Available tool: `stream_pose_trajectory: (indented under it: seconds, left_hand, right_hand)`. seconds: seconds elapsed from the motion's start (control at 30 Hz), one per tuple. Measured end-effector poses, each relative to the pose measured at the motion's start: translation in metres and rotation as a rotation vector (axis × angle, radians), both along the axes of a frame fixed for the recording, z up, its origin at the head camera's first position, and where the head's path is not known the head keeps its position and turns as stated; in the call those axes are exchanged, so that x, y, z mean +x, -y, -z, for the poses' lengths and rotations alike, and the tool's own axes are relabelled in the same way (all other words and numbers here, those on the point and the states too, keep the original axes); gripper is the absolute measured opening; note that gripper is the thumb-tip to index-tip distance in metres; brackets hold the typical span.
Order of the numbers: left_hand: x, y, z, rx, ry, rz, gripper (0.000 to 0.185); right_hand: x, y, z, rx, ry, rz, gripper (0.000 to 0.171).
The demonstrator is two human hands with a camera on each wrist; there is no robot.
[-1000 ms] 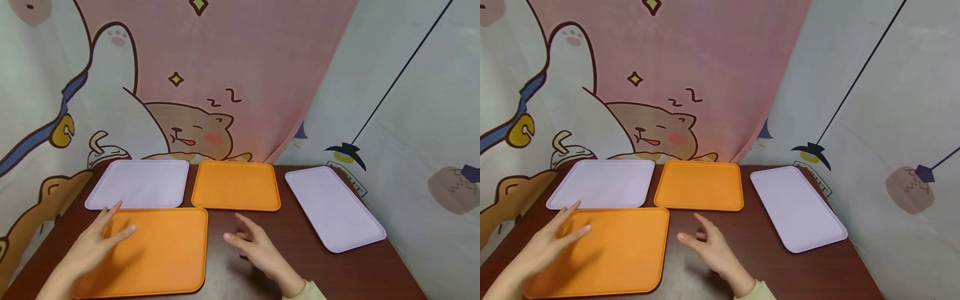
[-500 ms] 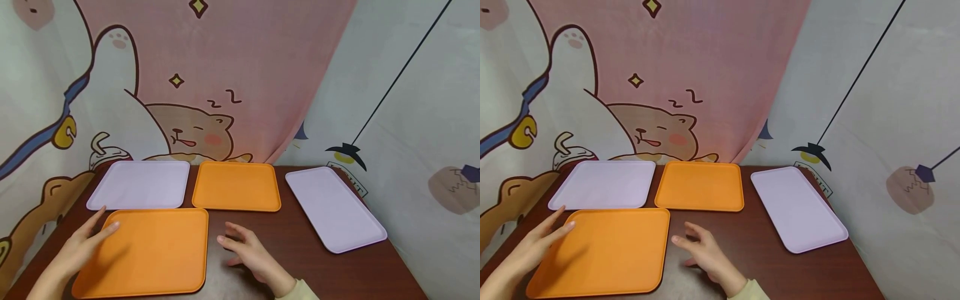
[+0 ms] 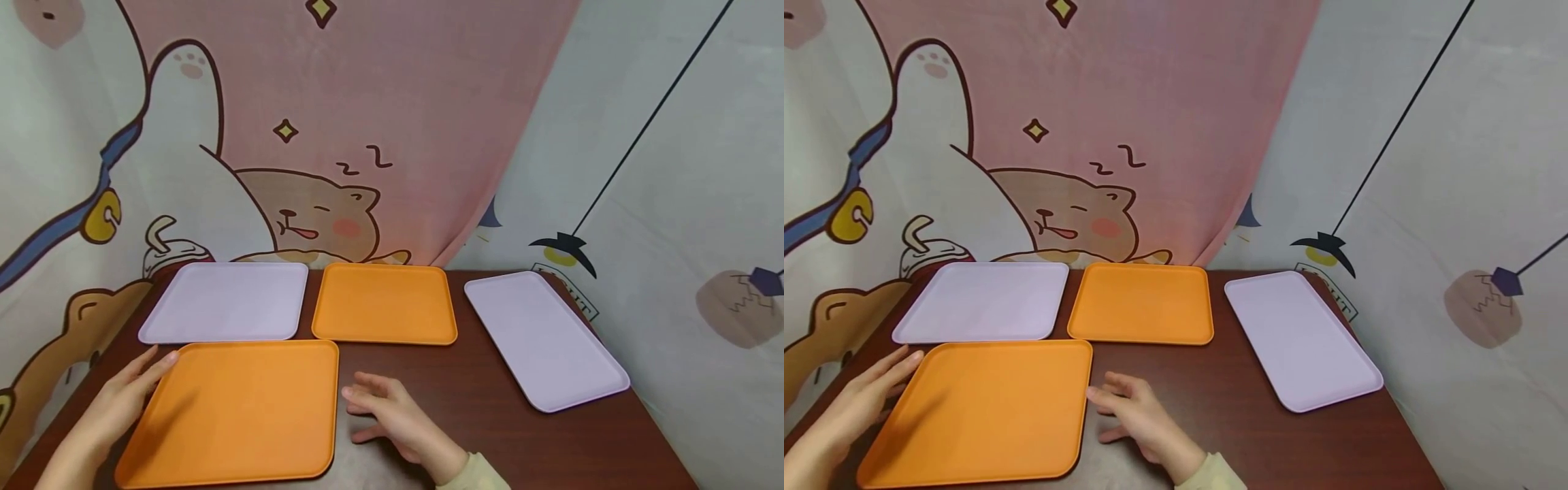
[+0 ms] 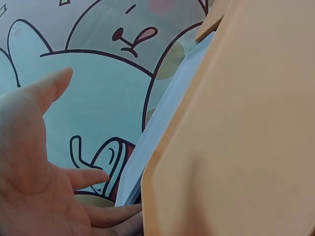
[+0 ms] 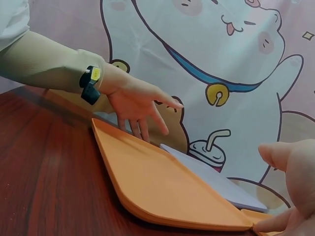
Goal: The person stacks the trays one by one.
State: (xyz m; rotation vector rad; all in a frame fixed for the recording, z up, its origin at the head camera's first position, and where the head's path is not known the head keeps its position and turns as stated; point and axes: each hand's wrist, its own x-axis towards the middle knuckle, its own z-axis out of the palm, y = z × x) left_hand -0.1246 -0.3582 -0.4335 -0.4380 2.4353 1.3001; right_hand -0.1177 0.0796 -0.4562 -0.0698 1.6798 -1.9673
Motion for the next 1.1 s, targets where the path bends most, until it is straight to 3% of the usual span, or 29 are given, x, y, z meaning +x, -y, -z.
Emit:
stream_pose_trajectory:
  seconds: [0.17, 0.73, 0.87, 1.1]
  left_hand:
    - [0.002, 0.001, 0.001, 0.079, -0.008, 0.011, 0.101]
    - [-0.004, 0.009, 0.005, 0.037, 0.104, 0.056, 0.112]
    - [-0.005, 0.010, 0.006, 0.049, 0.122, 0.064, 0.112]
    - [-0.002, 0.009, 0.006, 0.079, 0.113, 0.076, 0.106]
  right_hand:
    - [0.002, 0.005, 0.002, -0.025, 0.009, 0.005, 0.081]
    - [0.001, 0.020, 0.005, -0.095, 0.121, 0.035, 0.074]
    - [0.000, 0.020, 0.004, -0.110, 0.136, 0.044, 0.063]
    - [0.000, 0.019, 0.003, -0.106, 0.125, 0.049, 0.054]
